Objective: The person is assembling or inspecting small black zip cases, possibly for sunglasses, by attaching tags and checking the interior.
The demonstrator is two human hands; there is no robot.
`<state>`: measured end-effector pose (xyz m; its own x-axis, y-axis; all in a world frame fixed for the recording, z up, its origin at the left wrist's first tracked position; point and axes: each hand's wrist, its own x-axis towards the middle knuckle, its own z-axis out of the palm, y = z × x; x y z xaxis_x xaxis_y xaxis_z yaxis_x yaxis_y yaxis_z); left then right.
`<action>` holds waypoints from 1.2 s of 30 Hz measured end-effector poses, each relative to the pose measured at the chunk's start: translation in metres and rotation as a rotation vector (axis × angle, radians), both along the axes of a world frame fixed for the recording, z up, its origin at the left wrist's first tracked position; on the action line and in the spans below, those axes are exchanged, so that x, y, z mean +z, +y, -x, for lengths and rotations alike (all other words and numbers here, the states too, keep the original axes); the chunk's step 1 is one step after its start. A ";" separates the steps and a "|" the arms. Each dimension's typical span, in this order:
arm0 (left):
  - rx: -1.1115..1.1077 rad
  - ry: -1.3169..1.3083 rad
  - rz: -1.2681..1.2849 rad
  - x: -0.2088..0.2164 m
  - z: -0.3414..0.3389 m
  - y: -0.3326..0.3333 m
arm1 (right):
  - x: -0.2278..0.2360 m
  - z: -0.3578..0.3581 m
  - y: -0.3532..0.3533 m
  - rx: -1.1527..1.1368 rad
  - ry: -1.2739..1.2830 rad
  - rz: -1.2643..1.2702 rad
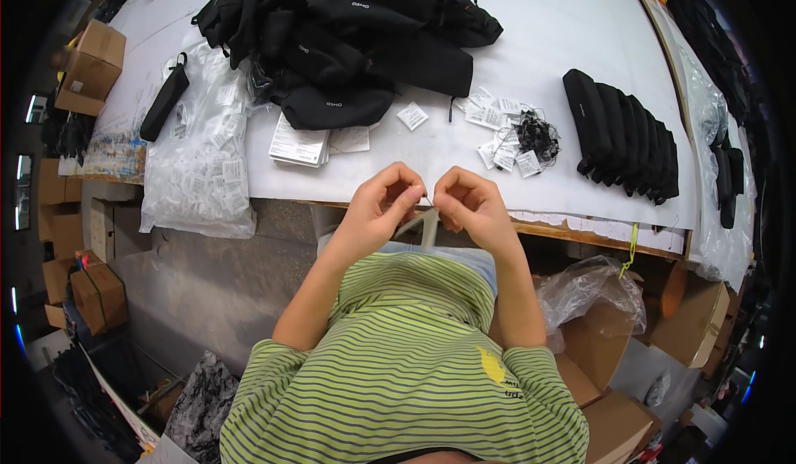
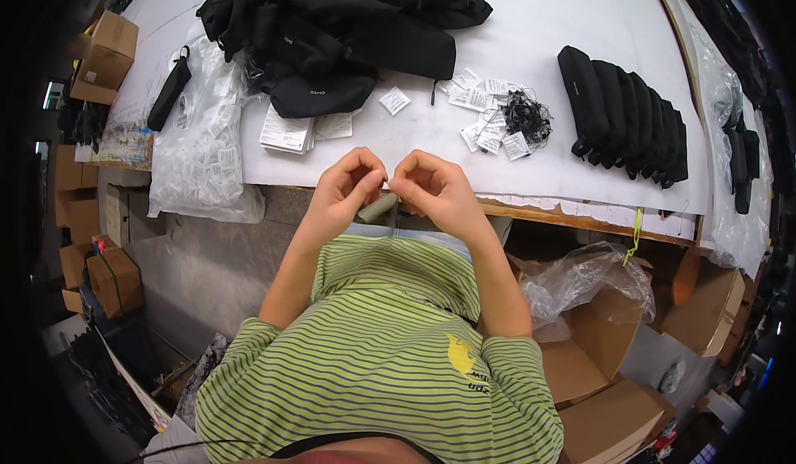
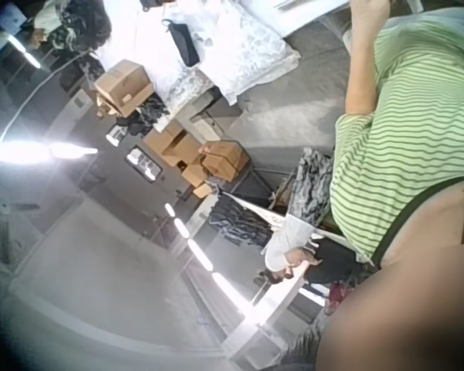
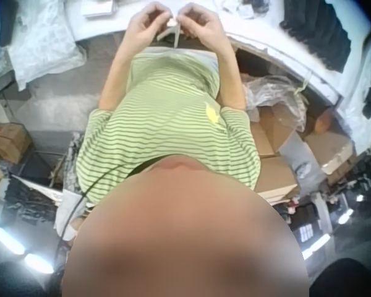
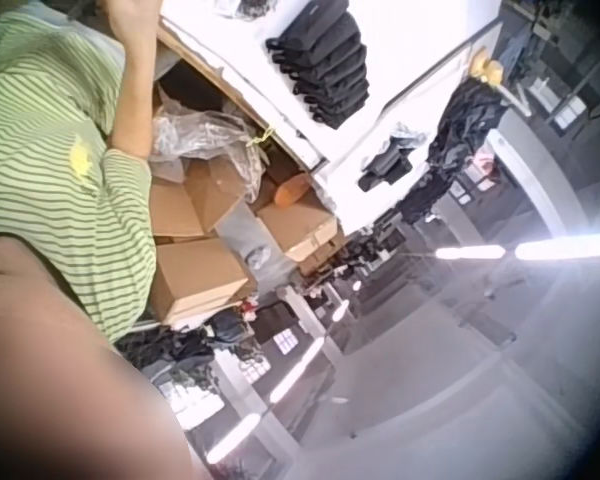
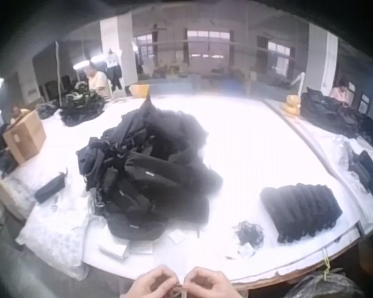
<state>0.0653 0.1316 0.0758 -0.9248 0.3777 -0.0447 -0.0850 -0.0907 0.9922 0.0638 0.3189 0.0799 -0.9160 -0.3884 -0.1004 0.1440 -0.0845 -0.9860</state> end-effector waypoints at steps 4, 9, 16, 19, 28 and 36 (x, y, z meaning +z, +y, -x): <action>0.047 0.013 -0.038 -0.003 0.020 0.010 | -0.005 0.004 0.002 0.040 -0.206 0.137; 0.290 0.298 0.463 -0.042 0.097 -0.008 | -0.020 -0.001 0.006 -0.026 -0.216 0.135; 0.757 0.822 0.937 -0.066 0.135 -0.009 | -0.033 -0.016 0.018 -0.038 -0.254 0.114; 0.671 0.562 0.907 -0.063 0.146 -0.024 | -0.032 -0.019 0.019 -0.039 -0.254 0.120; 0.486 0.960 0.873 0.002 0.078 -0.009 | -0.027 -0.014 0.004 -0.218 -0.184 0.023; 0.008 -0.157 0.059 -0.005 0.027 0.003 | -0.016 -0.019 -0.012 -0.425 0.099 -0.299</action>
